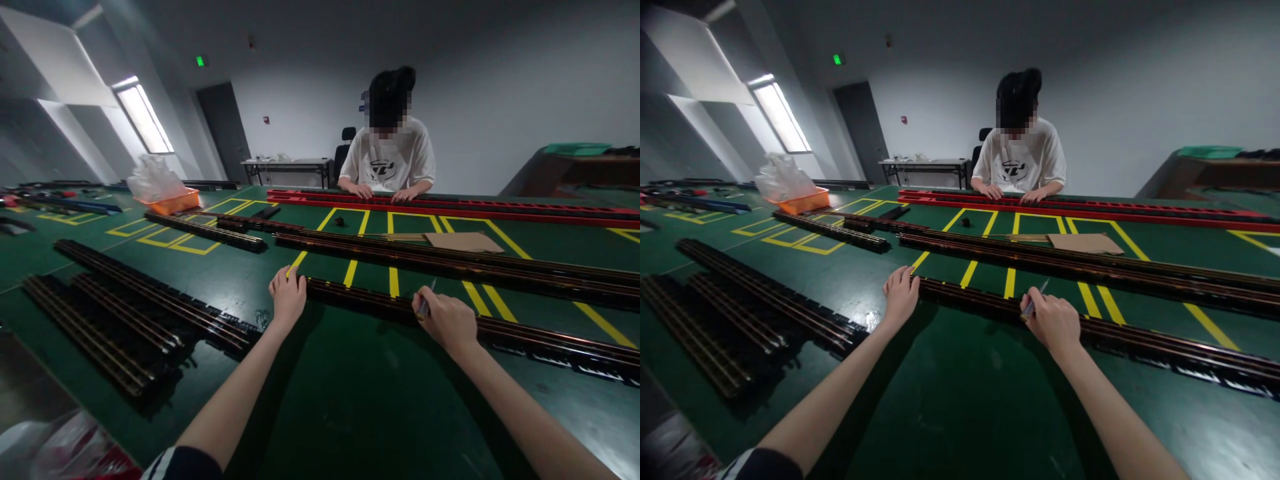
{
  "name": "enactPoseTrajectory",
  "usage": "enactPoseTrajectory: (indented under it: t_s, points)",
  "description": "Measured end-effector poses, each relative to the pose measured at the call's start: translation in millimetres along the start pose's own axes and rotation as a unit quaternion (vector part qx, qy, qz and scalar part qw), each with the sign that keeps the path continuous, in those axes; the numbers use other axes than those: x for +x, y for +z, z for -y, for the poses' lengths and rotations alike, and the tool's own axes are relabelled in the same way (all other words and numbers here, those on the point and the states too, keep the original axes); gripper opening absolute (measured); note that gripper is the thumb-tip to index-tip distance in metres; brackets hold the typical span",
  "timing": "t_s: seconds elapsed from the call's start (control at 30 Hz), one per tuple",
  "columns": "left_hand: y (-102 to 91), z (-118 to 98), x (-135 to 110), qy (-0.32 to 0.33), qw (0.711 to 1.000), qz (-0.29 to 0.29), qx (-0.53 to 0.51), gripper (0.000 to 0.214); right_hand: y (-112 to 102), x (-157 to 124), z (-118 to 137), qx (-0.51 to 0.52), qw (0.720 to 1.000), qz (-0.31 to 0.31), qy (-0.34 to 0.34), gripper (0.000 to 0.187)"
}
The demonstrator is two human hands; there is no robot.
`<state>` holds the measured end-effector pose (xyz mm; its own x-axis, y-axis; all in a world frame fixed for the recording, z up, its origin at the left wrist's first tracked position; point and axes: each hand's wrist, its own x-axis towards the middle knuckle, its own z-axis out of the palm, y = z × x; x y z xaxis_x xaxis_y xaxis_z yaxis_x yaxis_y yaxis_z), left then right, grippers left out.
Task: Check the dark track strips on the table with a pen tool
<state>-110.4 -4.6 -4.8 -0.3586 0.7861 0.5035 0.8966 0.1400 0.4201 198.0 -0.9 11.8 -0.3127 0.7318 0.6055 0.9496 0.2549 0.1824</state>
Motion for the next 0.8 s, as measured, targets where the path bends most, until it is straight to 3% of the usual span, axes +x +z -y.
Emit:
enactPoseTrajectory:
  t_s: [0.23, 0.43, 0.8]
  points:
    - [-3.1, 8.8, -0.1, 0.012, 0.999, 0.012, 0.051, 0.04, 4.7, -1.1, -1.7, -0.027, 0.999, -0.032, -0.006, 0.032]
    - [-4.8, 16.9, 1.2, 0.033, 0.997, 0.029, 0.056, 0.04, 4.6, -1.2, -2.7, -0.014, 1.0, -0.026, -0.007, 0.033]
    - [-14.1, 39.1, 17.4, -0.079, 0.994, 0.071, -0.039, 0.041, 5.0, -1.7, -4.1, -0.015, 1.0, -0.016, -0.012, 0.033]
